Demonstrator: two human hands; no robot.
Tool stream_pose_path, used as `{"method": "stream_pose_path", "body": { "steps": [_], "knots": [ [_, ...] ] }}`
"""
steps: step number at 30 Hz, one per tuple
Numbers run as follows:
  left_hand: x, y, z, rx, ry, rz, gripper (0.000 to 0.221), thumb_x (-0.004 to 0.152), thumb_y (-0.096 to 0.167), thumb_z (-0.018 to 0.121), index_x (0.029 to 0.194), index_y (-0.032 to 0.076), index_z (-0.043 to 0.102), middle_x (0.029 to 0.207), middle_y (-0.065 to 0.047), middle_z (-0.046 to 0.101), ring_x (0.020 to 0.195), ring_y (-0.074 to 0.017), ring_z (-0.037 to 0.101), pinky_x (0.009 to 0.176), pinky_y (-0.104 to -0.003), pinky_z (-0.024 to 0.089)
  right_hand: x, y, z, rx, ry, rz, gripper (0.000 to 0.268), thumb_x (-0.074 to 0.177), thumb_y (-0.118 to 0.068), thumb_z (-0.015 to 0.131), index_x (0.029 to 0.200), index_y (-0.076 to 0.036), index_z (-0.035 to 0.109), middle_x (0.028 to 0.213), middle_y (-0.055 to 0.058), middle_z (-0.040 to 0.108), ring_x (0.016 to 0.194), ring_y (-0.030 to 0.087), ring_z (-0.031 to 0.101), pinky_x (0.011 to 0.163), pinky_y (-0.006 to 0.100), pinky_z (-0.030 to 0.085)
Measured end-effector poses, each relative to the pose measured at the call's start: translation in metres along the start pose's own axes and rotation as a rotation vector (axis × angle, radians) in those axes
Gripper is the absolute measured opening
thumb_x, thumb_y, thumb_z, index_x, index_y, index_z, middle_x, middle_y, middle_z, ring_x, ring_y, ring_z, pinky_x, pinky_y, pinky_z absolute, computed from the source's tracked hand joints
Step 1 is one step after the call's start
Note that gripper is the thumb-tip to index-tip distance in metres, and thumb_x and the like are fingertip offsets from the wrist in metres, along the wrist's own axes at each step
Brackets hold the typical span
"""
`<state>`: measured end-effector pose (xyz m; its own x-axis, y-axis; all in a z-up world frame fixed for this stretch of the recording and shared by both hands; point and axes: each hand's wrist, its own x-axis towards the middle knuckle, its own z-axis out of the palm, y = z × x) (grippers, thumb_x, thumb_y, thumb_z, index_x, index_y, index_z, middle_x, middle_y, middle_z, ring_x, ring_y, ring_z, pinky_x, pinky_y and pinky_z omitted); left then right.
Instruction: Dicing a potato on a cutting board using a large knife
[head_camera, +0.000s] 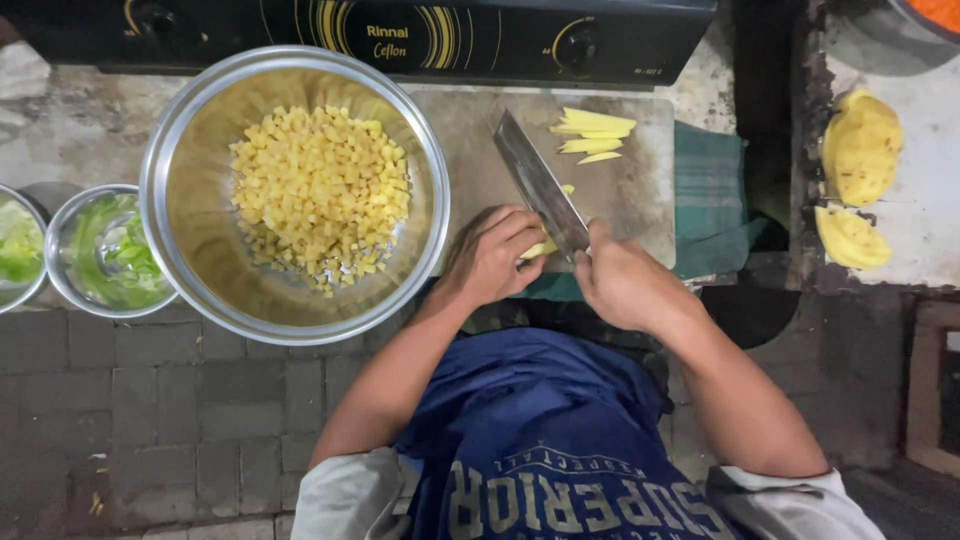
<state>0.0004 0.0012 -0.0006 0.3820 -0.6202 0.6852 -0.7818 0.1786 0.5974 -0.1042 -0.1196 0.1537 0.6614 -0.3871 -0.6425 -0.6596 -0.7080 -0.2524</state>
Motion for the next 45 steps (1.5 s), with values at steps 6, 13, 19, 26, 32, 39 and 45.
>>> {"method": "stream_pose_path", "body": {
  "steps": [6,13,19,26,32,39,45],
  "knots": [
    [0.004,0.003,-0.004,-0.004,-0.01,-0.032,0.011,0.083,0.016,0.07,0.088,0.007,0.067,0.095,-0.007,0.063,0.096,-0.0277,0.064,0.082,-0.036,0.054,0.004,0.003,0.014,-0.034,0.019,0.011,0.033,0.097,-0.031,0.04,0.11,-0.001,0.046,0.087,0.034,0.068,0.088,0.051,0.069,0.076,0.057,0.057],
    [0.011,0.004,-0.008,-0.041,-0.022,-0.027,0.011,0.083,0.014,0.07,0.087,0.004,0.066,0.093,-0.01,0.062,0.093,-0.031,0.064,0.082,-0.037,0.055,0.012,0.007,0.025,-0.007,0.042,0.023,0.031,0.097,-0.028,0.039,0.114,-0.001,0.043,0.085,0.032,0.069,0.086,0.048,0.07,0.075,0.055,0.058],
    [0.01,0.004,-0.006,-0.01,-0.022,-0.001,0.011,0.083,0.015,0.069,0.086,0.005,0.065,0.093,-0.008,0.061,0.094,-0.0288,0.064,0.082,-0.036,0.054,0.014,0.006,0.026,-0.035,0.136,-0.031,0.027,0.097,-0.024,0.041,0.111,-0.001,0.045,0.075,0.031,0.068,0.076,0.047,0.071,0.063,0.054,0.059],
    [0.007,0.009,-0.014,0.034,0.041,0.043,0.017,0.074,0.011,0.075,0.087,0.004,0.066,0.095,-0.01,0.061,0.095,-0.0308,0.063,0.082,-0.038,0.054,0.024,0.005,0.0,-0.009,0.091,-0.122,0.029,0.095,-0.026,0.043,0.11,-0.001,0.048,0.085,0.033,0.069,0.086,0.05,0.068,0.068,0.059,0.054],
    [-0.004,0.006,-0.012,0.035,0.032,0.021,0.016,0.074,0.011,0.075,0.086,0.006,0.066,0.094,-0.009,0.062,0.093,-0.03,0.064,0.083,-0.037,0.054,0.006,-0.01,-0.019,0.003,-0.01,-0.063,0.032,0.095,-0.027,0.043,0.111,0.0,0.049,0.096,0.037,0.067,0.099,0.052,0.065,0.08,0.062,0.051],
    [-0.007,-0.003,-0.005,-0.019,0.002,-0.017,0.014,0.075,0.008,0.074,0.086,0.006,0.066,0.093,-0.008,0.064,0.094,-0.0292,0.066,0.084,-0.037,0.055,-0.003,-0.008,-0.011,0.006,-0.043,-0.01,0.035,0.096,-0.029,0.04,0.113,0.001,0.047,0.095,0.037,0.067,0.098,0.053,0.065,0.081,0.061,0.052],
    [0.0,0.001,-0.008,-0.049,-0.011,-0.033,0.012,0.08,0.009,0.074,0.086,0.005,0.065,0.092,-0.009,0.063,0.092,-0.0312,0.065,0.082,-0.039,0.055,-0.002,-0.005,-0.002,-0.002,-0.028,-0.01,0.036,0.097,-0.028,0.04,0.117,0.001,0.045,0.088,0.035,0.068,0.091,0.052,0.068,0.075,0.06,0.055]
  ]
}}
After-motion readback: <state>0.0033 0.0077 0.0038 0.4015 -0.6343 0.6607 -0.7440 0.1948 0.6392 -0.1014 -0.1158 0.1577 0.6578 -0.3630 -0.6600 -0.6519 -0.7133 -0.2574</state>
